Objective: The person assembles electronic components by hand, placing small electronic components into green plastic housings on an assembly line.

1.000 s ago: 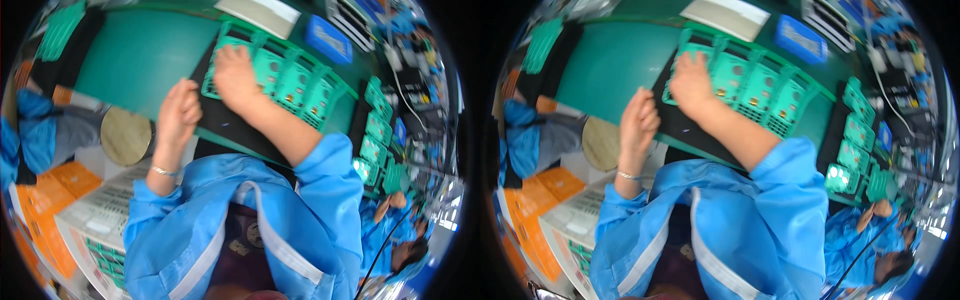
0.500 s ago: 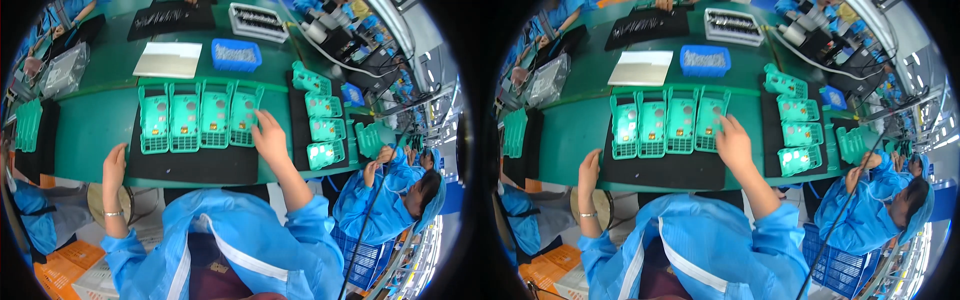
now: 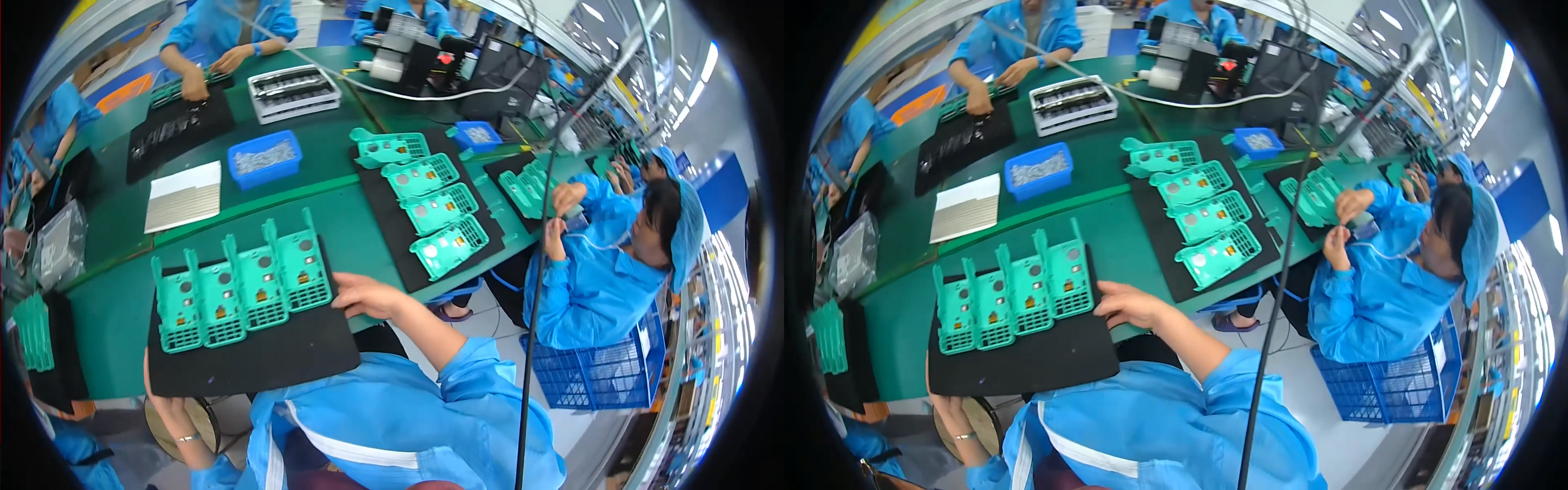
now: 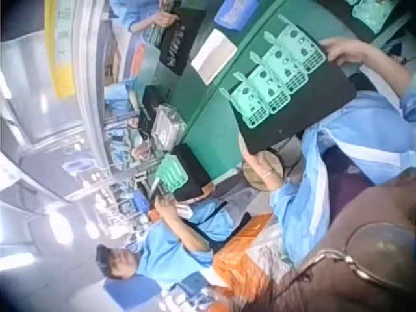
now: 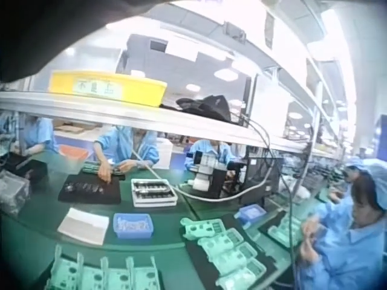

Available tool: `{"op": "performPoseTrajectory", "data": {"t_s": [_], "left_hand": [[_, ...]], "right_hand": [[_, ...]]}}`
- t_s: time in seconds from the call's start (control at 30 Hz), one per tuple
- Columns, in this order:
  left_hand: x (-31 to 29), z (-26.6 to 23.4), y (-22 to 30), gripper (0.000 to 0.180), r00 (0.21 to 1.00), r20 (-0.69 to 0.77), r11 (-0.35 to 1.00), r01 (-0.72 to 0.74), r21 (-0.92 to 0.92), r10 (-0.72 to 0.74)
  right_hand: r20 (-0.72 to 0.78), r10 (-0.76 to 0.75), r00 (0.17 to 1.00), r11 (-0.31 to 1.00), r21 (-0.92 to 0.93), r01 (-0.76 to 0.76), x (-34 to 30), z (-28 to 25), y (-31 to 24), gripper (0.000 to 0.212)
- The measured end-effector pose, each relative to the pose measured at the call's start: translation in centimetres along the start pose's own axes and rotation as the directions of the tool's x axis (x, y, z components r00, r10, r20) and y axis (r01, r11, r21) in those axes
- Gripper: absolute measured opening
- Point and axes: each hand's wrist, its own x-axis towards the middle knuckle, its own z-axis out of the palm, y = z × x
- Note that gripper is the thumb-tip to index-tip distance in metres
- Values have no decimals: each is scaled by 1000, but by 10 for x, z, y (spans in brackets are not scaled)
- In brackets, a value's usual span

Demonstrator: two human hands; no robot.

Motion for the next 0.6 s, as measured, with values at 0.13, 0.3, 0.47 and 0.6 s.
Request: {"op": "performPoseTrajectory", "data": {"t_s": [0.13,0.3,0.47,0.6], "left_hand": [[2,1,-37,39,983,-162,988,62,-143,-85],[-9,32,-53,39,983,-178,996,29,-87,-44],[-17,69,-45,39,977,-211,998,-50,-33,42],[14,139,-28,38,967,-230,994,-103,20,105]], "right_hand": [[137,-35,990,999,20,33,3,25,9,71],[88,-155,984,981,135,143,-10,24,23,77],[38,-304,952,945,134,297,-50,37,6,75],[-144,-450,881,873,140,468,-77,20,-2,71]]}}
